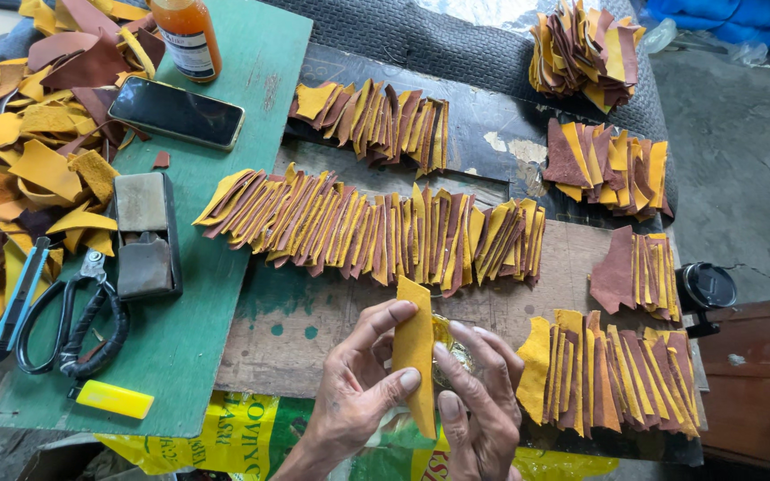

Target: The person repeatedly picks up small leather pieces, applies glue from a small jar to the edges, and places them into stacks on the table. The process is repeated continuously with alternating yellow and brown leather pieces.

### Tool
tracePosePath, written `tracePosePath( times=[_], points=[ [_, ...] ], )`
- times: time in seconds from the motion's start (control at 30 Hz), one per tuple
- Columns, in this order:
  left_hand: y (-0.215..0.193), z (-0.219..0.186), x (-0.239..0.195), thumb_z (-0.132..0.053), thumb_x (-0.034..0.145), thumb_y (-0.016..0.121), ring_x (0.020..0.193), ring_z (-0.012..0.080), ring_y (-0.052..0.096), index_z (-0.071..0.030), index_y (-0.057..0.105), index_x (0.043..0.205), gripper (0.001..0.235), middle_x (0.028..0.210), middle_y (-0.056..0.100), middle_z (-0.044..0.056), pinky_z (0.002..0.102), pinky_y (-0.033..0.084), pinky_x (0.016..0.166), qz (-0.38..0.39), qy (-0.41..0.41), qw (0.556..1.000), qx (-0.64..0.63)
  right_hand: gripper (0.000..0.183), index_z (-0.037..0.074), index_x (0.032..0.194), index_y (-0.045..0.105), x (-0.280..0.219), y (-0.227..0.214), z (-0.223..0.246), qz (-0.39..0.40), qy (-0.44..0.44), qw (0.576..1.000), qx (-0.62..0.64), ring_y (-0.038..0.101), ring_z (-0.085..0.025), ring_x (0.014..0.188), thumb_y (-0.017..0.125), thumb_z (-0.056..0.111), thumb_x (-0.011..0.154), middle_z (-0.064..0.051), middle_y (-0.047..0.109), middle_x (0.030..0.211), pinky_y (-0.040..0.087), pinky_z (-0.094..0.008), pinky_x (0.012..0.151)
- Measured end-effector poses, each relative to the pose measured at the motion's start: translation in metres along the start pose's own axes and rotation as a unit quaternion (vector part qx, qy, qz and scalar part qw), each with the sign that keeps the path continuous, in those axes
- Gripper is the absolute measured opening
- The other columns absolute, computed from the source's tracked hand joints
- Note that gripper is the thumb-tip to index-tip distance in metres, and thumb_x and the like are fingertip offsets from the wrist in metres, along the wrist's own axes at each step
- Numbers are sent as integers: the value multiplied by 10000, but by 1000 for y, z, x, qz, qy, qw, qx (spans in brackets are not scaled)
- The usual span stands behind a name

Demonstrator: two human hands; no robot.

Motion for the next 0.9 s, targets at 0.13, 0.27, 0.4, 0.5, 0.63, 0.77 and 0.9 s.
tracePosePath(
  times=[0.13,0.27,0.4,0.5,0.63,0.77,0.9],
  points=[
    [3,-1,1,-77,891,767,1294,226,545,108,467,1454,665,1468,448,112,374,477,1117,7,1,1000,3,351,31,1240,725,3,-5,-2,0,-2,1000,-17,473,-335,1385,567,239,1006,-193,616,1410,349,-465,1203],
    [-1,-2,3,-68,877,765,1297,224,546,106,464,1455,674,1457,453,115,378,483,1117,-14,2,1000,3,293,110,1150,773,0,-10,9,-5,-38,995,-87,487,-320,1352,577,253,985,-126,653,1365,381,-441,1191],
    [-2,-1,4,-53,876,759,1280,228,555,108,464,1453,668,1455,457,115,382,491,1110,-15,5,1000,18,300,106,1148,767,-3,-11,9,-1,-23,996,-87,475,-329,1349,597,263,958,-145,636,1368,380,-464,1179],
    [-2,-2,4,-40,877,747,1269,232,566,108,463,1453,660,1454,460,118,385,502,1102,-22,7,1000,18,283,116,1128,780,-4,-13,8,23,-44,993,-110,465,-320,1347,619,252,940,-151,638,1351,391,-464,1154],
    [-8,-4,8,-31,861,736,1227,245,596,89,445,1471,686,1448,472,137,402,538,1080,-46,-7,998,35,118,266,999,753,-9,-19,-1,-51,-40,997,41,456,-270,1377,637,254,983,-63,655,1322,442,-439,1167],
    [-2,-11,11,7,832,761,1278,234,568,81,399,1490,755,1486,418,125,388,507,1107,-19,17,999,40,394,-3,1296,700,-20,-4,-31,4,196,929,314,502,-329,1392,657,215,970,-205,533,1498,396,-503,1197],
    [2,-13,14,14,837,758,1275,236,577,77,401,1497,752,1494,418,131,385,513,1100,-16,19,999,43,467,-53,1356,648,-25,5,-33,53,222,912,341,443,-342,1475,661,196,962,-229,505,1530,326,-501,1213]
  ],
)
Point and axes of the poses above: each hand's wrist, its own x-axis towards the middle knuckle, its own y-axis out of the palm, z = x × y, the point moved 6 cm from there along x, towards the middle knuckle
